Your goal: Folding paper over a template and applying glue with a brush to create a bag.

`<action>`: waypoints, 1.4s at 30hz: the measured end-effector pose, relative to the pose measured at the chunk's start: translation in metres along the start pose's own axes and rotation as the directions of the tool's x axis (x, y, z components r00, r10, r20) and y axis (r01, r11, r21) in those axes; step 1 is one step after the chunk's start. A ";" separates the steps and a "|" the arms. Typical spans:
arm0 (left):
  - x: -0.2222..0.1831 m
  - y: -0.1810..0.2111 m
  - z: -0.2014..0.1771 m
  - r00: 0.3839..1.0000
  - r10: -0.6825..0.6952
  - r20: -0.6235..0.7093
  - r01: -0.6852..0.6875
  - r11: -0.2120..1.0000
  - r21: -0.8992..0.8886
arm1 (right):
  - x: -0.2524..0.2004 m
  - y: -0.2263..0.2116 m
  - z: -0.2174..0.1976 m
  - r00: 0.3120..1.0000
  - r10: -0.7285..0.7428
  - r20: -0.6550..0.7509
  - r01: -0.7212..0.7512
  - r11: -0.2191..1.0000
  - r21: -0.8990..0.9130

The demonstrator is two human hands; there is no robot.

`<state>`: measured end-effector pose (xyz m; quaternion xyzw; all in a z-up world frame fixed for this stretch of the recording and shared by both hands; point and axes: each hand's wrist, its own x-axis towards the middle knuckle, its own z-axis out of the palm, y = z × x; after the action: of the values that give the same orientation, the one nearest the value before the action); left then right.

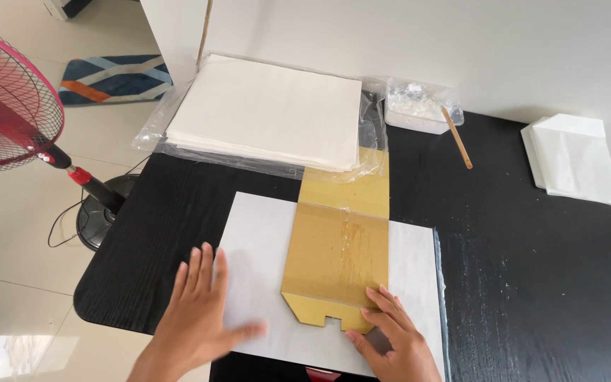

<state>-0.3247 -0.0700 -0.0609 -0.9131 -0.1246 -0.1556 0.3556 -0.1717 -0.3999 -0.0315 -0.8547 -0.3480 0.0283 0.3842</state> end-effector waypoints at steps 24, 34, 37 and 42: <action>0.131 -0.012 -0.097 0.706 0.495 0.506 0.571 0.025 -0.821 | -0.001 -0.017 -0.005 0.998 0.056 -0.008 -0.056 0.997 0.051; 0.129 0.061 -0.045 0.867 0.337 0.366 0.175 0.482 -0.859 | -0.002 -0.017 -0.009 0.996 0.081 0.028 -0.083 0.995 0.050; 0.138 0.064 -0.055 0.834 0.365 0.414 0.203 0.496 -0.844 | -0.002 -0.013 -0.008 1.000 0.015 0.017 -0.016 0.999 0.047; 0.150 0.079 -0.049 0.833 0.384 0.397 0.115 0.582 -0.805 | -0.004 -0.010 -0.005 0.999 -0.044 -0.032 0.046 0.997 0.060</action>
<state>-0.1698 -0.1430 -0.0194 -0.9848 -0.0614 0.0939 -0.1326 -0.1787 -0.4015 -0.0222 -0.8350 -0.3602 0.0170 0.4157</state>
